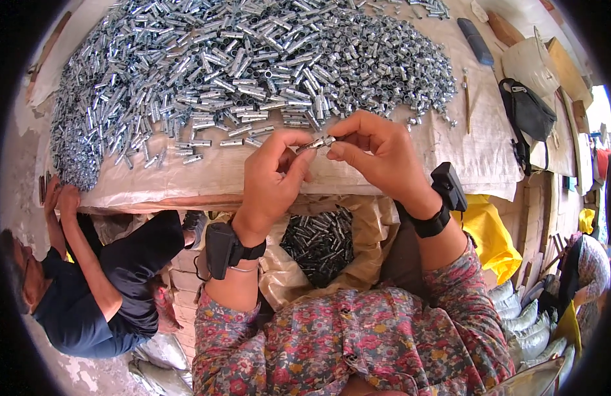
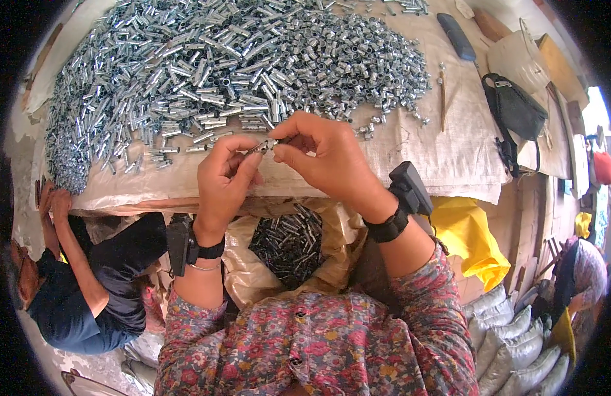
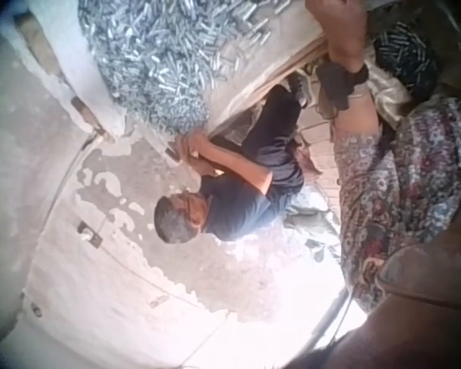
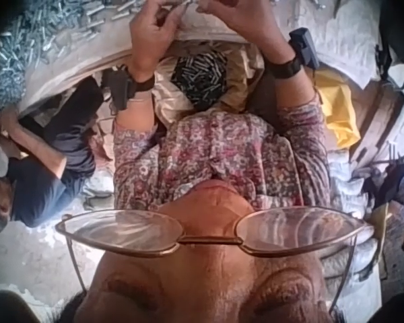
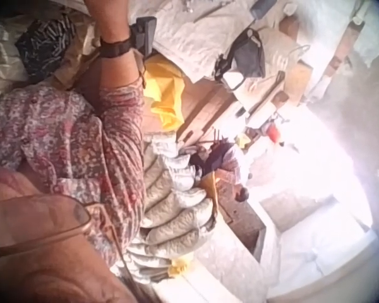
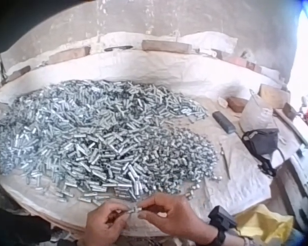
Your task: Manually assembling small metal sleeves onto bolts in a workshop environment.
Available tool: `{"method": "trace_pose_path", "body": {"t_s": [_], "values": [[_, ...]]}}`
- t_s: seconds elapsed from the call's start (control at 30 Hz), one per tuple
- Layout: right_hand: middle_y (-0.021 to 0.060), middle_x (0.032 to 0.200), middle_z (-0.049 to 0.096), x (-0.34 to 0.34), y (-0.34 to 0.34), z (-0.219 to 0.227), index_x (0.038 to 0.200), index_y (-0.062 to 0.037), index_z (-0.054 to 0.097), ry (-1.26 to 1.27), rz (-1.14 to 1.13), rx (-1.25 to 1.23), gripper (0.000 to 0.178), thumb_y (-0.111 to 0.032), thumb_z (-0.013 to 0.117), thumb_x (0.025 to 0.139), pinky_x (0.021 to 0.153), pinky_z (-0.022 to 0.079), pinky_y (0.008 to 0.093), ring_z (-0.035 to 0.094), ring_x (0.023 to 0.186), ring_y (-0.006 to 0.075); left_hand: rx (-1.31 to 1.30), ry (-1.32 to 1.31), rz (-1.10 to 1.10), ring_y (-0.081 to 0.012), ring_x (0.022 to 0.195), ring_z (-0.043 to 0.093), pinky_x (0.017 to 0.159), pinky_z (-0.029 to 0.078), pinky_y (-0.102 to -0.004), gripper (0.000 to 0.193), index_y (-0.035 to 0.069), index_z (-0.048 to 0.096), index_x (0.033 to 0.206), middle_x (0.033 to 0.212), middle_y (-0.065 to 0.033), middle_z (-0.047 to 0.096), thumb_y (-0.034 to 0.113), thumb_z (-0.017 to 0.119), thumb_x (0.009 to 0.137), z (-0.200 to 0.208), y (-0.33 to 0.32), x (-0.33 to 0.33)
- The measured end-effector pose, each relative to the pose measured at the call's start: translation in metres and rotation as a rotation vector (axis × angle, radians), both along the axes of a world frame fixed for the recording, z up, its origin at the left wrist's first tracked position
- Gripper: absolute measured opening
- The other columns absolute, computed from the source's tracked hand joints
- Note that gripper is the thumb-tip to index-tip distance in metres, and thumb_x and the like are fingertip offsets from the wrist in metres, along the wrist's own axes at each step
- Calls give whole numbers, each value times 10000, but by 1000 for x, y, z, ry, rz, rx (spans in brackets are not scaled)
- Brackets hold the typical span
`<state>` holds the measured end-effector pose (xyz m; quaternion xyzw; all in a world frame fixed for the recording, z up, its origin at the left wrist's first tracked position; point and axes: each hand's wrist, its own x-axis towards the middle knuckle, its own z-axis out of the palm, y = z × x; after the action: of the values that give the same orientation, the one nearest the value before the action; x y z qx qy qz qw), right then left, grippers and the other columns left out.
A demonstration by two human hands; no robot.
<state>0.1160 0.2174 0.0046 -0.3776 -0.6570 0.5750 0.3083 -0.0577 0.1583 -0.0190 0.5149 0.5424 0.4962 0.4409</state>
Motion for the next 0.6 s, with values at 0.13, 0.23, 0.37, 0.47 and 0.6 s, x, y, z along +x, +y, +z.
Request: {"method": "trace_pose_path", "body": {"t_s": [0.13, 0.23, 0.37, 0.47, 0.6], "values": [[35, 855, 607, 1, -1, -2, 965, 24, 559, -4, 19, 18, 148, -9, 604, 828, 672, 479, 199, 610, 783, 89, -5, -162, -18, -49, 588, 547, 502, 424, -185, 125, 21, 549, 963, 713, -6, 573, 79, 584, 858, 2, -2, 1], [34, 855, 604, 1, -1, 0, 959, 24, 556, -15, 25, -1, 142, -9, 602, 829, 669, 480, 201, 610, 776, 89, -27, -237, -34, -41, 583, 537, 505, 426, -175, 127, 31, 555, 963, 718, 4, 573, 95, 591, 860, -1, -2, -2], [35, 854, 601, 2, -1, -2, 953, 25, 552, -1, 38, -82, 139, -8, 603, 828, 668, 482, 204, 612, 769, 93, -49, -264, -52, -42, 588, 542, 509, 428, -170, 129, 34, 573, 956, 715, 7, 577, 102, 606, 852, -3, -2, -4], [41, 834, 601, 2, -3, -1, 952, 26, 552, 54, 48, -128, 149, -8, 613, 820, 655, 490, 211, 615, 757, 100, -44, -254, -50, -43, 588, 545, 509, 428, -166, 110, 32, 589, 936, 718, 6, 584, 94, 610, 848, -3, -4, -5], [49, 766, 610, 4, 2, -6, 945, 17, 544, 214, 170, -341, 154, -23, 616, 815, 592, 505, 221, 621, 665, 113, -122, -306, -98, -48, 564, 544, 491, 423, -166, 75, 20, 606, 881, 725, -6, 602, 79, 619, 836, 0, -4, -9]]}}
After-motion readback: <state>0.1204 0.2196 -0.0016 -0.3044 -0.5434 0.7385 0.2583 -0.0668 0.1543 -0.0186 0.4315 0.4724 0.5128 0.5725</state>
